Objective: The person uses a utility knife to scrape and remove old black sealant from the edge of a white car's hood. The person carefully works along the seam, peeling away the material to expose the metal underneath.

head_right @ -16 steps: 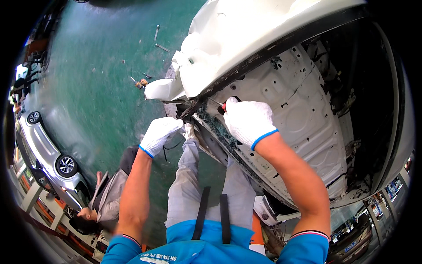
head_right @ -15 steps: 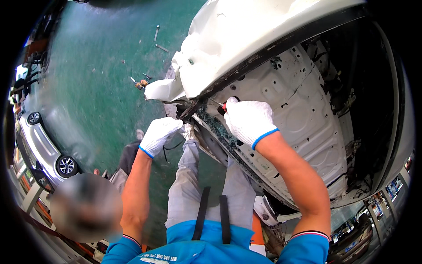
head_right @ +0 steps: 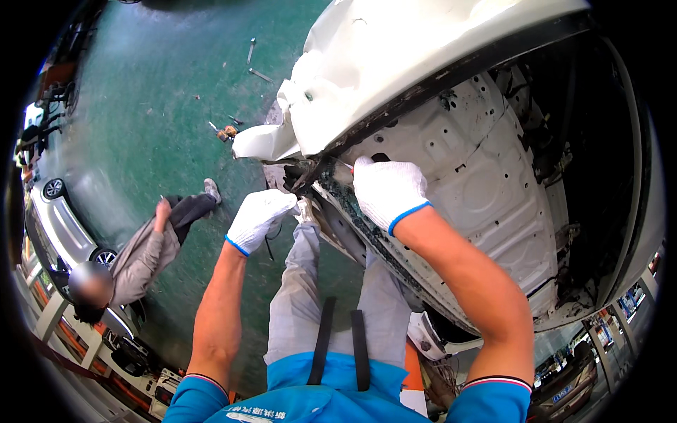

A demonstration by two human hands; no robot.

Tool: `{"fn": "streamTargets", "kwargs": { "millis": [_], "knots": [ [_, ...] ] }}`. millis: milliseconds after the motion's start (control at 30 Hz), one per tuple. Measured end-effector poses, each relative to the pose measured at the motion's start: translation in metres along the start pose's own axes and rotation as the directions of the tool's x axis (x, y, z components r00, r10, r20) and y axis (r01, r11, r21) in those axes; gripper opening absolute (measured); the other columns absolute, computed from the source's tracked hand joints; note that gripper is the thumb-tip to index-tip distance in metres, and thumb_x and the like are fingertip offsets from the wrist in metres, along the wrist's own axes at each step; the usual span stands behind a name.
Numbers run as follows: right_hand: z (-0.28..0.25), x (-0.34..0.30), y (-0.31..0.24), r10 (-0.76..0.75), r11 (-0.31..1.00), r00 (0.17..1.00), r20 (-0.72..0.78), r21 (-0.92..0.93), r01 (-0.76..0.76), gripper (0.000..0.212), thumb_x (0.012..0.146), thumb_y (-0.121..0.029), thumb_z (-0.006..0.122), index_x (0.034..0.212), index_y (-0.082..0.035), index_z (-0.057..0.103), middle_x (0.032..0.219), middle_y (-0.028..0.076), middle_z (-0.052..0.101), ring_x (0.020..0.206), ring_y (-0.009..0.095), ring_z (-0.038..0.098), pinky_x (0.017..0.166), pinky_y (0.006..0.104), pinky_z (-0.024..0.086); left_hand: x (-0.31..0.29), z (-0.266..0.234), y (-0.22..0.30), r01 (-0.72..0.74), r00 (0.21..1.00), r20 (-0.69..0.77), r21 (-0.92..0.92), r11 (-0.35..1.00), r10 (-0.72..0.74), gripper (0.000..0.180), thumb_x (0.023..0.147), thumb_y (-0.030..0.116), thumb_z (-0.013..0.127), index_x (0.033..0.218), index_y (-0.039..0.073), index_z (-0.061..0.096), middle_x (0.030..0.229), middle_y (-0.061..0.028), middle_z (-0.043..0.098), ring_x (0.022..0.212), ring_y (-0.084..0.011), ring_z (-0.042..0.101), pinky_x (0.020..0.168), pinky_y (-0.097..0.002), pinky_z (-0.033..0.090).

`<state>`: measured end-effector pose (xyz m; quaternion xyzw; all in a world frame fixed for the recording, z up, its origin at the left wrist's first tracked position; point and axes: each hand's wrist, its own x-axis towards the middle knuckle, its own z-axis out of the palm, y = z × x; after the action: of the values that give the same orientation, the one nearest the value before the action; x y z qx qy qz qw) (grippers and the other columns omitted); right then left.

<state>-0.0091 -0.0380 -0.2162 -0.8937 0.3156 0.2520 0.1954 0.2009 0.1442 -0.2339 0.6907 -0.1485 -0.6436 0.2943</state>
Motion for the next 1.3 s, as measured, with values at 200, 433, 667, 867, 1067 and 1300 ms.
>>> {"fn": "streamTargets", "kwargs": {
  "millis": [200,433,667,867,1067,1300],
  "knots": [
    [-0.008,0.006,0.001,-0.05,0.999,0.998,0.028,0.01,0.05,0.024,0.096,-0.028,0.059,0.095,-0.006,0.067,0.079,0.017,0.073,0.069,0.037,0.073,0.061,0.0507,0.057,-0.004,0.002,-0.006,-0.014,0.999,-0.043,-0.04,0.999,0.013,0.024,0.096,0.028,0.073,0.088,0.005,0.078,0.071,0.0054,0.063,0.059,-0.0034,0.043,0.053,-0.0235,0.032],
    [-0.02,0.005,-0.008,0.009,1.0,0.982,0.188,0.022,-0.013,0.024,0.092,-0.019,0.055,0.102,-0.003,0.07,0.089,0.02,0.075,0.084,0.038,0.075,0.072,0.0513,0.059,-0.01,0.002,-0.006,0.033,0.998,-0.041,-0.119,0.992,-0.038,0.023,0.096,0.027,0.074,0.087,0.006,0.076,0.067,0.0068,0.057,0.056,-0.0031,0.038,0.051,-0.024,0.028],
    [-0.035,0.001,-0.009,0.016,0.996,0.988,0.151,0.088,-0.03,0.024,0.092,-0.019,0.054,0.101,-0.004,0.071,0.092,0.021,0.075,0.084,0.038,0.075,0.074,0.0511,0.059,-0.006,0.003,-0.011,0.051,0.997,-0.053,-0.153,0.987,-0.06,0.022,0.096,0.026,0.074,0.087,0.006,0.076,0.063,0.007,0.053,0.054,-0.003,0.037,0.049,-0.024,0.027],
    [-0.025,-0.007,0.002,0.021,0.982,0.989,0.149,0.182,-0.048,0.028,0.096,-0.029,0.056,0.102,-0.005,0.069,0.092,0.02,0.073,0.083,0.038,0.073,0.073,0.0516,0.057,-0.004,0.005,-0.02,0.073,0.996,-0.044,-0.142,0.987,-0.08,0.022,0.095,0.026,0.075,0.088,0.006,0.076,0.063,0.0069,0.053,0.054,-0.0032,0.038,0.05,-0.0242,0.027],
    [-0.017,0.004,-0.004,0.006,0.982,0.989,0.149,0.184,-0.034,0.028,0.095,-0.026,0.056,0.103,-0.005,0.072,0.092,0.021,0.074,0.083,0.039,0.074,0.073,0.0515,0.058,-0.008,0.008,-0.012,0.066,0.996,-0.057,-0.111,0.992,-0.072,0.023,0.096,0.027,0.075,0.086,0.006,0.076,0.065,0.0066,0.055,0.055,-0.0036,0.038,0.051,-0.0242,0.027],
    [-0.021,0.012,-0.009,-0.023,0.995,0.979,0.201,0.095,0.003,0.029,0.096,-0.028,0.052,0.101,-0.005,0.07,0.088,0.022,0.073,0.079,0.041,0.072,0.073,0.053,0.057,-0.016,0.013,-0.012,0.101,0.992,-0.056,-0.138,0.985,-0.109,0.024,0.096,0.028,0.075,0.084,0.007,0.074,0.064,0.0066,0.053,0.056,-0.0037,0.039,0.051,-0.0242,0.028]
  ]
}}
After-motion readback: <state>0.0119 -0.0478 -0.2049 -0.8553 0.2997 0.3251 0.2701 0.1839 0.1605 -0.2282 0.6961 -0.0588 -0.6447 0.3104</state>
